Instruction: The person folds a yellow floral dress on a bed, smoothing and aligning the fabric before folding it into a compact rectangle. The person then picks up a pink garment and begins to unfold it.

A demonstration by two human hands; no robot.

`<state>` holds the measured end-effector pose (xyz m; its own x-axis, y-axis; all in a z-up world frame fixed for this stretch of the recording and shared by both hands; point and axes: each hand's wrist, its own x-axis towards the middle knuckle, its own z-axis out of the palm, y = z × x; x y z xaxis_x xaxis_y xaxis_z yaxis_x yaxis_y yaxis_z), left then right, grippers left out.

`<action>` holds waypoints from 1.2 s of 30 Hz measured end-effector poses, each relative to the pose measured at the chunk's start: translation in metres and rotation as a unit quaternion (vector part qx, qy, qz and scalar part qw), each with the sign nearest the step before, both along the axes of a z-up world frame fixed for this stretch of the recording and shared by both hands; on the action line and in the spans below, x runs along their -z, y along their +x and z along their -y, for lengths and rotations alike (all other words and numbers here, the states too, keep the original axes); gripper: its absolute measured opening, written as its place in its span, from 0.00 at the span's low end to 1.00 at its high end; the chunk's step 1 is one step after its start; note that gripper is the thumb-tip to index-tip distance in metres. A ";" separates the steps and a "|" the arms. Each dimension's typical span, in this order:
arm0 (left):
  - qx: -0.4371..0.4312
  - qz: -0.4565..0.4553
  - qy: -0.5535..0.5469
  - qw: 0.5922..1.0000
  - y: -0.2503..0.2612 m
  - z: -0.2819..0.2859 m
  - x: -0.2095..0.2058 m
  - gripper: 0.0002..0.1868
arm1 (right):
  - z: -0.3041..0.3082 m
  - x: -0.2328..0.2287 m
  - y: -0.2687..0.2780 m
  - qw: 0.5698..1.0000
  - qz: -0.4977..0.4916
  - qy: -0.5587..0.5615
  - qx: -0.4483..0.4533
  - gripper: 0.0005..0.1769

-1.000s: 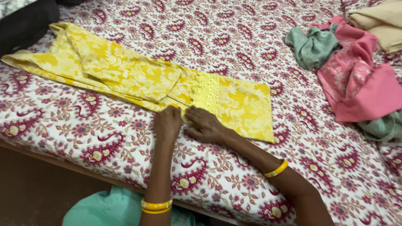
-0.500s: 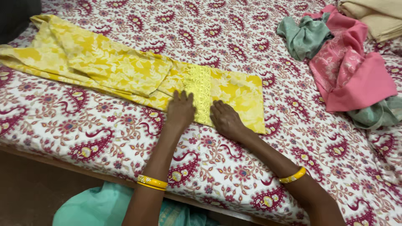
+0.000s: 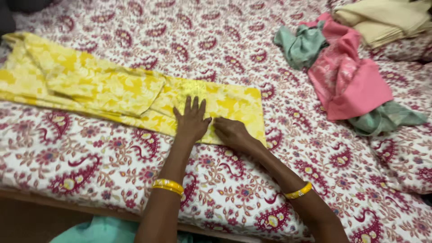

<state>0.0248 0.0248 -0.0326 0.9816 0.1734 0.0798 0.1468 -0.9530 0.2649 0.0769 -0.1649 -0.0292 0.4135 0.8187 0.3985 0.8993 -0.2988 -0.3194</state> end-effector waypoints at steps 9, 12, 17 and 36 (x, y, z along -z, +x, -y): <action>-0.013 0.053 0.028 0.998 0.003 -0.007 0.032 0.43 | 0.082 0.001 0.052 0.935 0.073 -0.010 0.346 0.15; -0.028 0.053 0.009 0.998 0.006 -0.007 0.035 0.44 | 0.093 0.018 0.061 0.914 -0.013 -0.027 0.404 0.17; -0.028 0.061 0.011 0.998 0.005 -0.011 0.045 0.42 | 0.092 0.020 0.061 0.827 -0.342 0.244 0.374 0.28; -0.182 0.316 -0.835 0.411 -0.030 -0.052 0.055 0.34 | -0.347 -0.068 0.062 0.986 -0.040 0.147 0.060 0.23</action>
<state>-0.0056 0.0766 -0.0880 0.7409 0.6310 -0.2300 -0.4024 0.6913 0.6002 0.1384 0.1822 0.0388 0.5405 0.6157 0.5734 0.8313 -0.2855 -0.4770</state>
